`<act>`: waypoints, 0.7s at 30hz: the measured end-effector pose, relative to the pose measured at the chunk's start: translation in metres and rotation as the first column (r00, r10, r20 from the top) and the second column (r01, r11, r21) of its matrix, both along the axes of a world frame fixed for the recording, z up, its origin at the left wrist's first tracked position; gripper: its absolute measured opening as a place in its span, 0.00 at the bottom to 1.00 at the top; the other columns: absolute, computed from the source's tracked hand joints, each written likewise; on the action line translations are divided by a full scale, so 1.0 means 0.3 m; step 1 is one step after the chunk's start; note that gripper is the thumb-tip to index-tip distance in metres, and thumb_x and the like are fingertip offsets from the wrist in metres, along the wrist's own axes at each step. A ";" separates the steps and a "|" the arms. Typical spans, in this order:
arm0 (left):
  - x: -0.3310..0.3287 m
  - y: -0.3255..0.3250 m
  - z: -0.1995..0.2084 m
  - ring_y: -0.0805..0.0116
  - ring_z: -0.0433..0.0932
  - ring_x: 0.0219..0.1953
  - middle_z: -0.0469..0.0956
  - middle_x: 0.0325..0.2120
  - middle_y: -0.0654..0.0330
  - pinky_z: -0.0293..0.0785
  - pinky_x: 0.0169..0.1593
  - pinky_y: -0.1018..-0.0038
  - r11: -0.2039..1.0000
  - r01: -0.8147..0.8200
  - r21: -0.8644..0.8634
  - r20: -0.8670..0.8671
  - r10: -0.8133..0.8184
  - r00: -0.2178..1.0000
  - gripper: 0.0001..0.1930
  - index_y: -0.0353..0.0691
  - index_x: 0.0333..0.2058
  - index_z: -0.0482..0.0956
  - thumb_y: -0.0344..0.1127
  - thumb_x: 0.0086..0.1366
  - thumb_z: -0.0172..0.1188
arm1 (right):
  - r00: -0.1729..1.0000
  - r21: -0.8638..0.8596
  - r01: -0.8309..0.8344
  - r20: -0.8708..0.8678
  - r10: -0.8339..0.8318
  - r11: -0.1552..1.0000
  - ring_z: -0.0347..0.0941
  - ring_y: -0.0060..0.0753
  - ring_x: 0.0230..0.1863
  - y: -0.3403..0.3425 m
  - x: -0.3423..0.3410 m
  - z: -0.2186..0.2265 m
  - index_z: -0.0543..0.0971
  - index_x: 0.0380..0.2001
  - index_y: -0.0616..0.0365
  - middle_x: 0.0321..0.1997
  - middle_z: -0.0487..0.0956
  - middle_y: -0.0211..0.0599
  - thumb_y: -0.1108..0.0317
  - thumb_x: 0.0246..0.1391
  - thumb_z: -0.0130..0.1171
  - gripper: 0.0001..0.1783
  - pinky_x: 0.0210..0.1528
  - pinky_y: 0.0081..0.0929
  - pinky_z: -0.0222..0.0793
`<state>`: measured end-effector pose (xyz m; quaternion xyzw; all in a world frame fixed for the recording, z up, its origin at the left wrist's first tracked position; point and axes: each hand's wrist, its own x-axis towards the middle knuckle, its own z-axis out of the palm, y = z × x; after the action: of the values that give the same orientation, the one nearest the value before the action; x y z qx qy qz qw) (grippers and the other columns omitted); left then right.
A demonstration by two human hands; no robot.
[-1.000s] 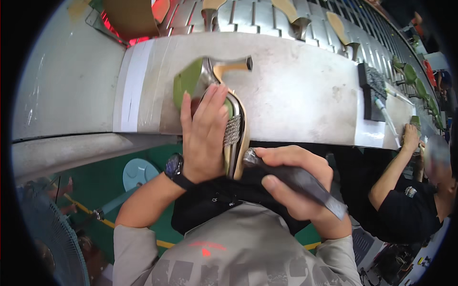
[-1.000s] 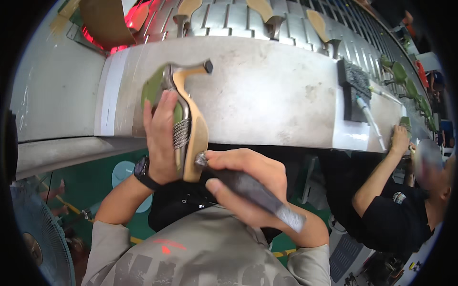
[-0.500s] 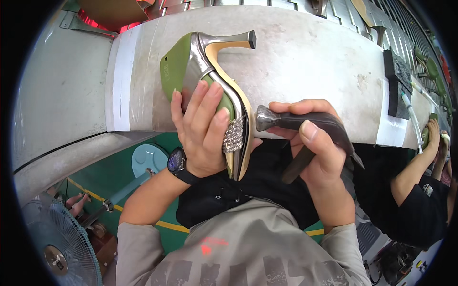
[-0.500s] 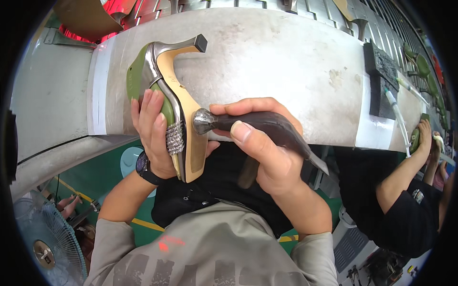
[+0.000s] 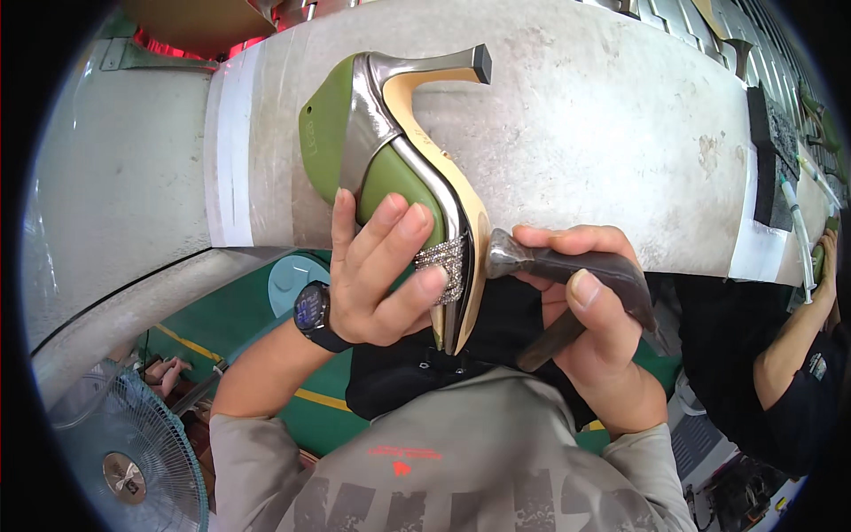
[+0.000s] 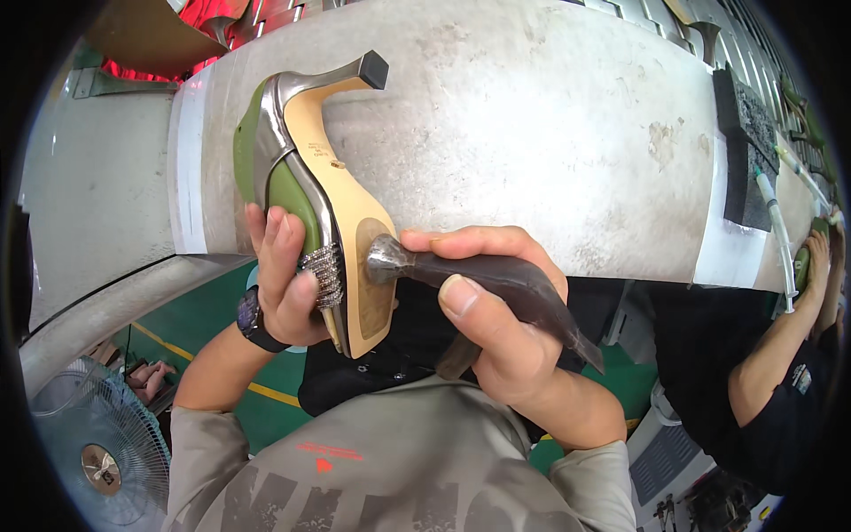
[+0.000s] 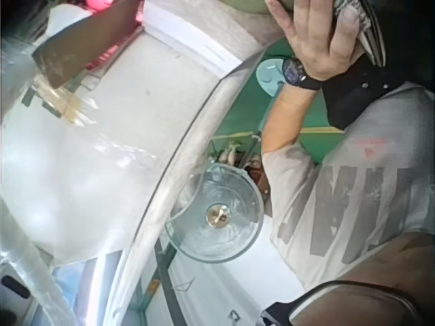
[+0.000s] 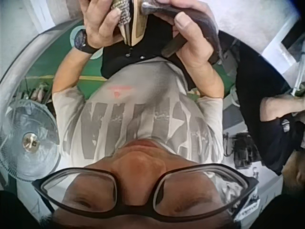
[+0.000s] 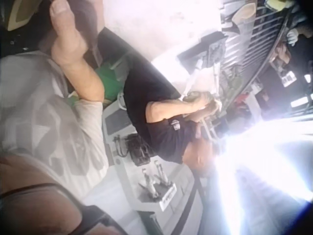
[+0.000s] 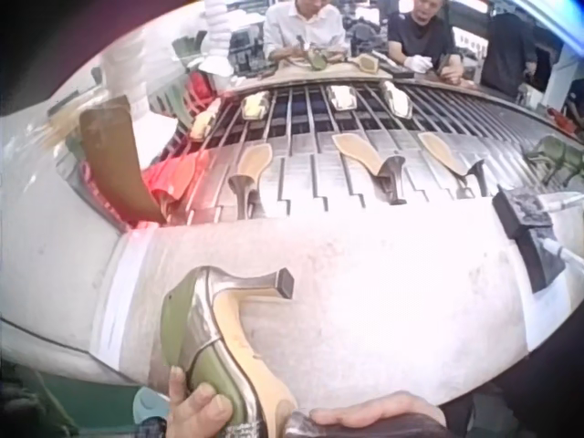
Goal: The person assembles high-heeled shoes on shoe lasts by taking shoe lasts and matching outsoles from a conveyor line, pressing the outsoles onto the lasts by hand, and hammering along the edges with a hammer to secure them.
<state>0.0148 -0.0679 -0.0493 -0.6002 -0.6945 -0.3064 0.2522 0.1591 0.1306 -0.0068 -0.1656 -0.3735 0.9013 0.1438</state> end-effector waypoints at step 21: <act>0.024 0.129 -0.068 0.49 0.74 0.65 0.74 0.62 0.49 0.53 0.71 0.32 0.957 -0.186 0.224 -0.082 0.209 0.974 0.34 0.38 0.67 0.61 0.51 0.72 0.62 | 0.917 0.683 -0.336 0.081 0.389 0.649 0.83 0.48 0.49 0.189 -0.172 0.215 0.79 0.43 0.69 0.47 0.84 0.62 0.73 0.50 0.71 0.18 0.55 0.40 0.79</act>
<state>0.0219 -0.0293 -0.0697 -0.5121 -0.6995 -0.3210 0.3812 0.1075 0.1874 0.0578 0.0101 -0.6986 0.7150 0.0248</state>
